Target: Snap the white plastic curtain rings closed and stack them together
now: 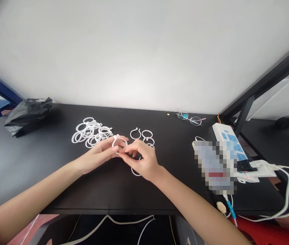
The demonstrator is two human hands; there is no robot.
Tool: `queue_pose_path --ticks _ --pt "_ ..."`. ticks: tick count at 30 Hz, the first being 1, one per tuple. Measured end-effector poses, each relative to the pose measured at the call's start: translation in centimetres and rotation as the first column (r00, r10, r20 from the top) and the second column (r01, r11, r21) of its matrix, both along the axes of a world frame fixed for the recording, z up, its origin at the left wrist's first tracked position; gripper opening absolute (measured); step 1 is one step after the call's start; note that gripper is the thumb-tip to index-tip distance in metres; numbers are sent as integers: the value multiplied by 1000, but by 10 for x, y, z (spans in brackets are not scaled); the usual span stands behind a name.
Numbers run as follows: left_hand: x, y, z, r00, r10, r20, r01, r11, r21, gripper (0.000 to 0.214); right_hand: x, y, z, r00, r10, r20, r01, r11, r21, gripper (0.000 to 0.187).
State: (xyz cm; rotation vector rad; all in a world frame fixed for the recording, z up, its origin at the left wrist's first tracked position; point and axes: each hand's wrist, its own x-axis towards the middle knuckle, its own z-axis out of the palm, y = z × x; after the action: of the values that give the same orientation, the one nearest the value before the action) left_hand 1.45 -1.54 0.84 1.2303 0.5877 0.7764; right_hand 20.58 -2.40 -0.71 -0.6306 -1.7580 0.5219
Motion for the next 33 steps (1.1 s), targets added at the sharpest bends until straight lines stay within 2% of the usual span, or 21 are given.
queue_pose_path --ticks 4,7,9,13,22,28,30,33 --pt "1 2 -4 985 161 -67 -149 976 157 28 2 2 4 1000 -24 -17 23 996 -82 20" --pt "1 2 -7 969 210 -127 -175 954 242 32 4 3 6 999 -27 -32 22 988 -151 23" --pt "1 3 -8 954 244 -174 -183 934 306 34 4 4 6 1000 -13 -27 8 986 -168 18" --pt "-2 4 -8 907 352 -233 -227 873 432 36 3 5 4 1000 -11 -16 8 983 -185 13" --pt "-6 4 -5 869 431 -242 -263 818 511 43 5 6 2 999 -21 -49 8 968 -250 13" --pt "-6 4 -4 856 432 -284 -257 832 492 44 4 4 3 995 -85 -51 73 979 -192 11" --pt "-6 4 -4 849 448 -282 -256 814 521 40 3 5 3 994 -104 -31 98 983 -153 11" --pt "-8 5 -3 817 503 -281 -256 754 605 37 4 7 3 992 -125 27 126 990 -70 11"
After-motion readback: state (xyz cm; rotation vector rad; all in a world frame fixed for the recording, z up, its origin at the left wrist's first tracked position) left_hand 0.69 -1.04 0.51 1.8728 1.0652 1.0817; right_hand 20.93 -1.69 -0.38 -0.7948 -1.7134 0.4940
